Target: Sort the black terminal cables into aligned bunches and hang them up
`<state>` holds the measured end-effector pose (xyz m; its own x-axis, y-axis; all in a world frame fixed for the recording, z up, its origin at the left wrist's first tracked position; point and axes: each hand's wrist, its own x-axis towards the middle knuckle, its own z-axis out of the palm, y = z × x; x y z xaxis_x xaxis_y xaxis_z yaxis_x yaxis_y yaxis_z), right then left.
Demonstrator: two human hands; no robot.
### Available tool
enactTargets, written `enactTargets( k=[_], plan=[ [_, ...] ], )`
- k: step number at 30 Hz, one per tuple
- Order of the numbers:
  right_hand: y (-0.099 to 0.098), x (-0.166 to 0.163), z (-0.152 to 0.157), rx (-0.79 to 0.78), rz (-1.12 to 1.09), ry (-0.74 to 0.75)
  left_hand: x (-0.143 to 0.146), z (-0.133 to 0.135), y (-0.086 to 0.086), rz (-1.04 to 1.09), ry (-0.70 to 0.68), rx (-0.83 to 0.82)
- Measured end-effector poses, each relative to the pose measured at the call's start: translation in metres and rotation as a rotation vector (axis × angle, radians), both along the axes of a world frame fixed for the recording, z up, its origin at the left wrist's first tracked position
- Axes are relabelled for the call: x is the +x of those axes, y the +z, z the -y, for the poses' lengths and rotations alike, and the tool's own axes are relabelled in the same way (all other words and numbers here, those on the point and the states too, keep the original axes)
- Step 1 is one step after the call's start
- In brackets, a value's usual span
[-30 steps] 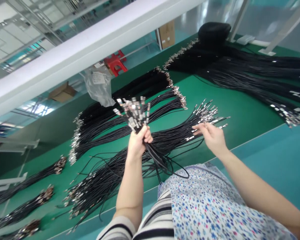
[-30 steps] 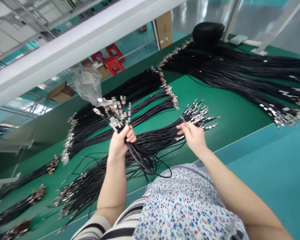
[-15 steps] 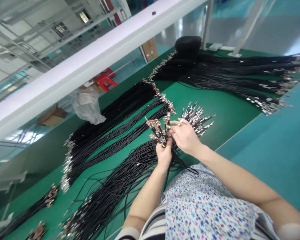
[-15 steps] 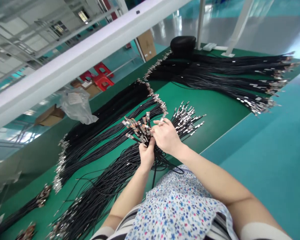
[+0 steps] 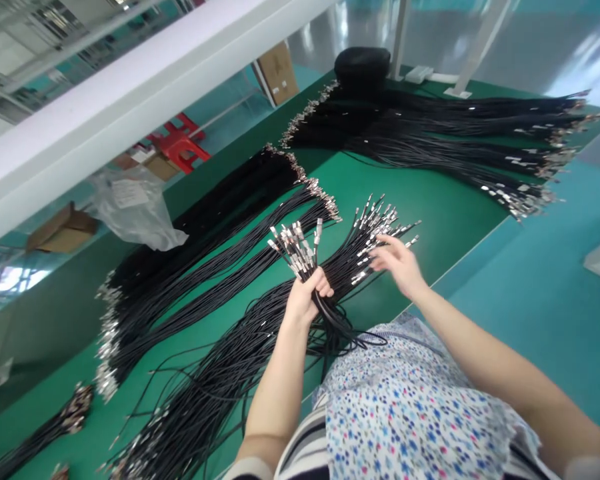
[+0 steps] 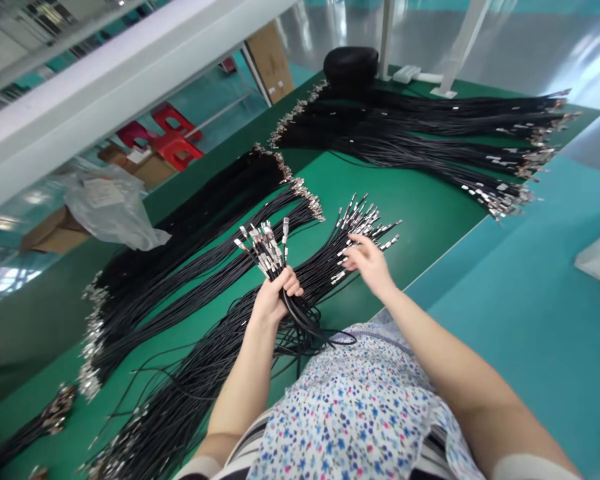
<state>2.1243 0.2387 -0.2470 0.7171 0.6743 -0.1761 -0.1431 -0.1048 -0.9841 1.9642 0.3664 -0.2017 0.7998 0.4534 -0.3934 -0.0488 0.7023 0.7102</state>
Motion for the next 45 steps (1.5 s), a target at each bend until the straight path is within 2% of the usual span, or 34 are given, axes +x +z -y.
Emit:
enactTargets(
  k=[1, 2, 4, 8, 12, 22, 27, 32, 36, 40, 43, 45],
  plan=[
    [-0.015, 0.007, 0.008, -0.163, -0.066, -0.09, 0.001, -0.003, -0.002, -0.006, 0.012, -0.02],
    [-0.029, 0.013, 0.014, -0.322, -0.143, -0.112, 0.002, -0.006, -0.003, -0.014, 0.018, -0.029],
    [-0.054, 0.019, 0.017, -0.539, -0.259, -0.071, 0.003, -0.007, -0.005, -0.033, 0.0, -0.019],
    [-0.086, 0.022, -0.004, -0.639, -0.258, -0.065, 0.0, -0.005, -0.003, -0.018, -0.046, 0.012],
    [-0.097, 0.028, -0.022, -0.705, -0.205, -0.091, -0.008, -0.007, 0.001, 0.03, 0.005, 0.022],
    [-0.1, 0.023, -0.013, -0.709, -0.187, -0.175, -0.011, -0.003, 0.001, 0.039, 0.003, 0.083],
    [-0.102, 0.029, -0.02, -0.733, -0.194, -0.184, -0.013, 0.003, 0.005, 0.018, -0.013, 0.127],
    [-0.092, 0.024, -0.023, -0.665, -0.282, -0.257, -0.017, 0.005, 0.008, 0.022, -0.011, 0.154],
    [-0.077, 0.011, -0.004, -0.55, -0.277, -0.283, -0.023, 0.002, 0.01, 0.027, 0.011, 0.151],
    [-0.065, 0.009, 0.018, -0.487, -0.247, -0.24, -0.03, -0.004, 0.015, 0.056, 0.022, 0.148],
    [-0.064, 0.012, 0.025, -0.555, -0.314, -0.153, -0.035, -0.007, 0.019, 0.076, 0.023, 0.149],
    [-0.065, 0.008, 0.024, -0.634, -0.367, -0.031, -0.037, -0.007, 0.021, 0.081, 0.021, 0.152]
  ],
)
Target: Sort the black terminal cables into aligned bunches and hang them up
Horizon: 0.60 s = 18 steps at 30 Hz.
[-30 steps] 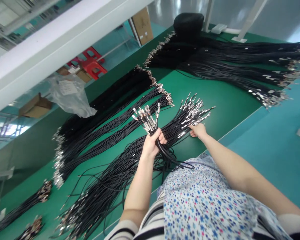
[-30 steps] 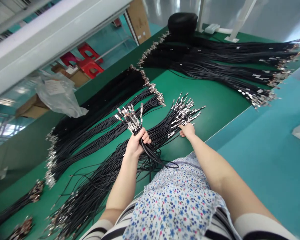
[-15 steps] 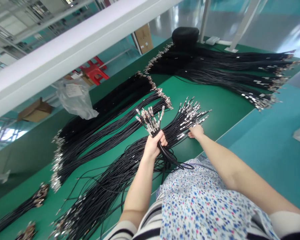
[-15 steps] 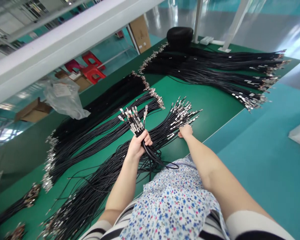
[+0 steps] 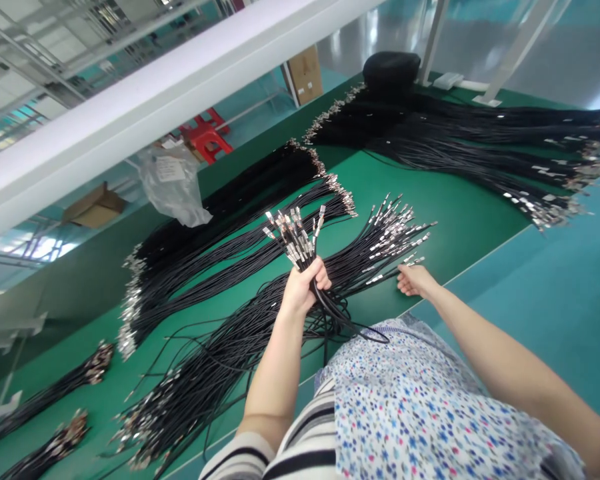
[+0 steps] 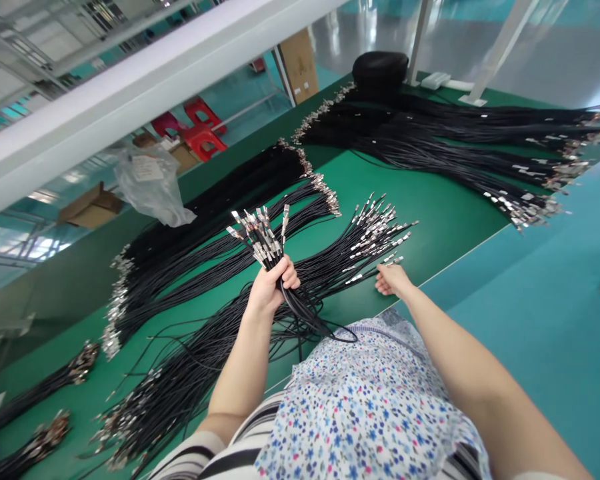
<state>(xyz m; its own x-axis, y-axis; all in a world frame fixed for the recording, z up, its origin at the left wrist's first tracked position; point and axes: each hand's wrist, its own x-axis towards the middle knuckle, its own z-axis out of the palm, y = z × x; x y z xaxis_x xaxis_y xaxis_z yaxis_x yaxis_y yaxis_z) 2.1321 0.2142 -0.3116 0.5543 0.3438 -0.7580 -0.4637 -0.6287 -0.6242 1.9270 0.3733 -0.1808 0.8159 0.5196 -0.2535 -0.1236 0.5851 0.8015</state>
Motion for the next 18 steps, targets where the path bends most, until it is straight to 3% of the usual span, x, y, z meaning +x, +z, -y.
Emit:
enactTargets(
  k=[3, 5, 9, 18],
  plan=[
    [-0.002, -0.023, -0.01, -0.012, -0.139, 0.31, -0.001, 0.003, 0.001, 0.018, 0.0, 0.003],
    [-0.004, -0.046, -0.023, 0.025, -0.289, 0.398, -0.001, 0.004, 0.001, 0.03, -0.004, 0.0],
    [-0.011, -0.082, -0.05, 0.036, -0.471, 0.209, -0.001, 0.005, -0.001, 0.027, 0.0, -0.001],
    [-0.001, -0.085, -0.057, 0.143, -0.23, 0.12, -0.003, 0.003, 0.001, 0.012, 0.032, -0.009]
  ],
)
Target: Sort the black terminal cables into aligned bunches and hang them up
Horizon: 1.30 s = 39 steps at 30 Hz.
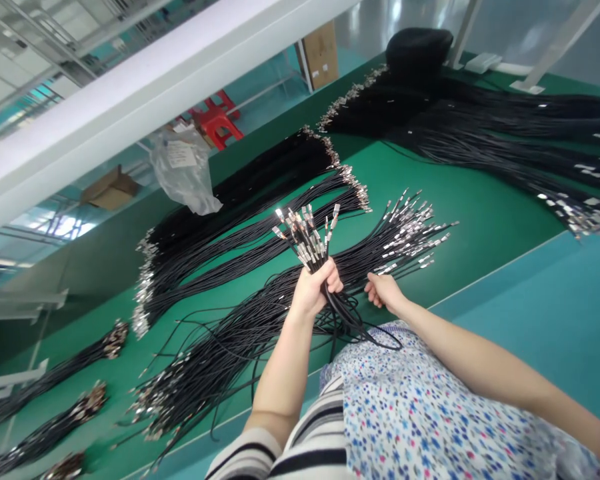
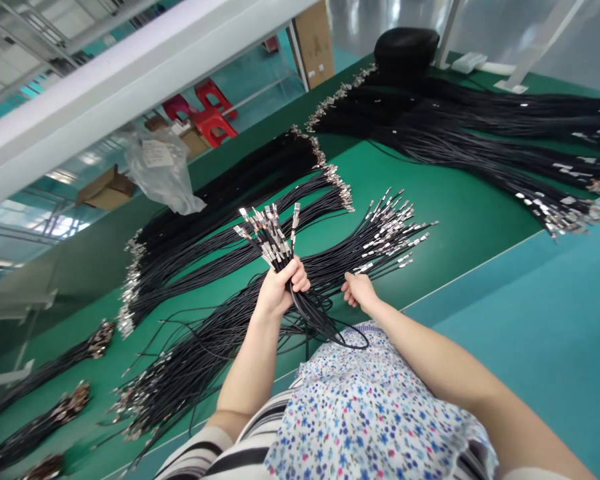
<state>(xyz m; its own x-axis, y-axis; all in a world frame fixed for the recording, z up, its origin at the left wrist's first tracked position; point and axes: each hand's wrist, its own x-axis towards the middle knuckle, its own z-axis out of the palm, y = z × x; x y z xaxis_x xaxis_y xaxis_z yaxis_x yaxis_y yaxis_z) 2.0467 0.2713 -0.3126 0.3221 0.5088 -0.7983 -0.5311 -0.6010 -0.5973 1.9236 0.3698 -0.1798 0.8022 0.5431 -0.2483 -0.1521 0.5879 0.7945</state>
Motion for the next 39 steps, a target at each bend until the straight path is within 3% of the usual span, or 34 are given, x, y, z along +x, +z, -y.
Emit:
enactTargets(
  k=[8, 15, 17, 20, 23, 25, 27, 29, 31, 34, 37, 39],
  plan=[
    [-0.007, 0.009, -0.028, -0.045, -0.121, -0.044, 0.002, 0.001, 0.0, -0.004, 0.002, 0.003],
    [0.006, 0.003, -0.005, 0.089, 0.063, -0.22, -0.009, -0.003, 0.004, 0.007, -0.002, 0.011],
    [0.023, 0.008, 0.003, 0.212, 0.143, -0.276, -0.017, -0.007, 0.009, 0.013, 0.009, 0.023],
    [0.07, 0.016, 0.015, 0.446, 0.349, -0.257, -0.027, -0.011, 0.021, -0.012, 0.054, 0.091],
    [0.132, 0.014, 0.029, 0.567, 0.538, -0.079, -0.025, -0.004, 0.032, -0.092, 0.052, 0.241],
    [0.17, 0.009, 0.034, 0.652, 0.638, -0.04, -0.016, 0.008, 0.034, -0.162, 0.044, 0.402],
    [0.196, 0.006, 0.033, 0.74, 0.717, 0.09, -0.006, 0.021, 0.028, -0.189, 0.07, 0.543],
    [0.209, 0.005, 0.028, 0.789, 0.784, 0.29, 0.003, 0.032, 0.017, -0.169, 0.122, 0.573],
    [0.209, 0.007, 0.02, 0.775, 0.815, 0.416, 0.008, 0.039, 0.005, -0.145, 0.147, 0.481],
    [0.19, 0.01, 0.011, 0.734, 0.667, 0.426, 0.01, 0.039, -0.006, -0.12, 0.036, 0.32],
    [0.15, 0.021, 0.009, 0.724, 0.448, 0.326, 0.015, 0.035, -0.006, -0.091, -0.126, 0.228],
    [0.113, 0.037, 0.013, 0.611, 0.382, 0.233, 0.021, 0.03, -0.004, -0.098, -0.119, 0.195]
  ],
)
